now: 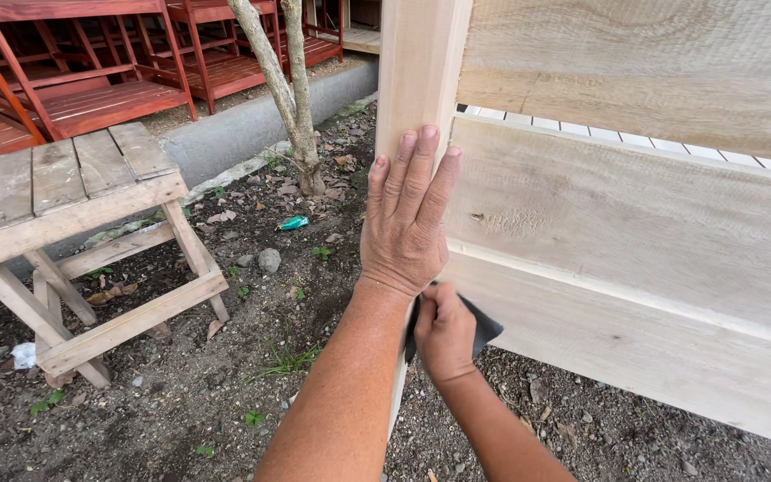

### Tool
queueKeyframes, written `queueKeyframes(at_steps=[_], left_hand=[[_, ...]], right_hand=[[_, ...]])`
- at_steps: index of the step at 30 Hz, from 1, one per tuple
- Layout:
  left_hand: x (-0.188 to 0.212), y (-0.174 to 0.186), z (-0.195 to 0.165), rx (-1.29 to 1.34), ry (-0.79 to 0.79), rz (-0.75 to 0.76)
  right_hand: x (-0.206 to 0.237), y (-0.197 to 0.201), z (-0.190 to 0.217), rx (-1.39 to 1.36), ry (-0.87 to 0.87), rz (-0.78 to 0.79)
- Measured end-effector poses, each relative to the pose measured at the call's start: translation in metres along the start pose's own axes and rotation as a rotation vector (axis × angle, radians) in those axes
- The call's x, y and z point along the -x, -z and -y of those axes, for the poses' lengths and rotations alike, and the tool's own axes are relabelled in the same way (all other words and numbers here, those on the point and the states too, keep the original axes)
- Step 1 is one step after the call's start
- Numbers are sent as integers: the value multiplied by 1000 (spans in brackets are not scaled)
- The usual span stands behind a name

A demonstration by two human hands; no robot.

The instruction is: The person sands a light-colored wooden furniture frame outdoors using a sheet of sandpaper held by hand. They sand the legs and edges first, then work across the horizontal slats and panels, steadying the frame with one hand while rubbing the sandpaper over different surfaces.

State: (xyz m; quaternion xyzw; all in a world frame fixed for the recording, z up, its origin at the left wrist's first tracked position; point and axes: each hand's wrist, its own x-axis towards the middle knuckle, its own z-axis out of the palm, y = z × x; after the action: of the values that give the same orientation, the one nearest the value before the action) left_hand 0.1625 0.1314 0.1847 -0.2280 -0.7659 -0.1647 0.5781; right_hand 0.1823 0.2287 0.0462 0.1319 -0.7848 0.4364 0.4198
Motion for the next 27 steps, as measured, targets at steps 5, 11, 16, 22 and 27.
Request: queueKeyframes(at_steps=[5, 11, 16, 22, 27], left_hand=[[-2, -1, -1, -6, -11, 0], [0, 2, -1, 14, -8, -15], [0, 1, 2, 1, -13, -4], [0, 0, 2, 8, -13, -12], [2, 0, 2, -5, -9, 8]], right_hand=[[50, 2, -30, 128, -172, 214], [49, 16, -8, 78, -266, 211], [43, 13, 28, -135, -298, 18], [38, -12, 39, -146, -207, -175], [75, -24, 45, -65, -232, -224]])
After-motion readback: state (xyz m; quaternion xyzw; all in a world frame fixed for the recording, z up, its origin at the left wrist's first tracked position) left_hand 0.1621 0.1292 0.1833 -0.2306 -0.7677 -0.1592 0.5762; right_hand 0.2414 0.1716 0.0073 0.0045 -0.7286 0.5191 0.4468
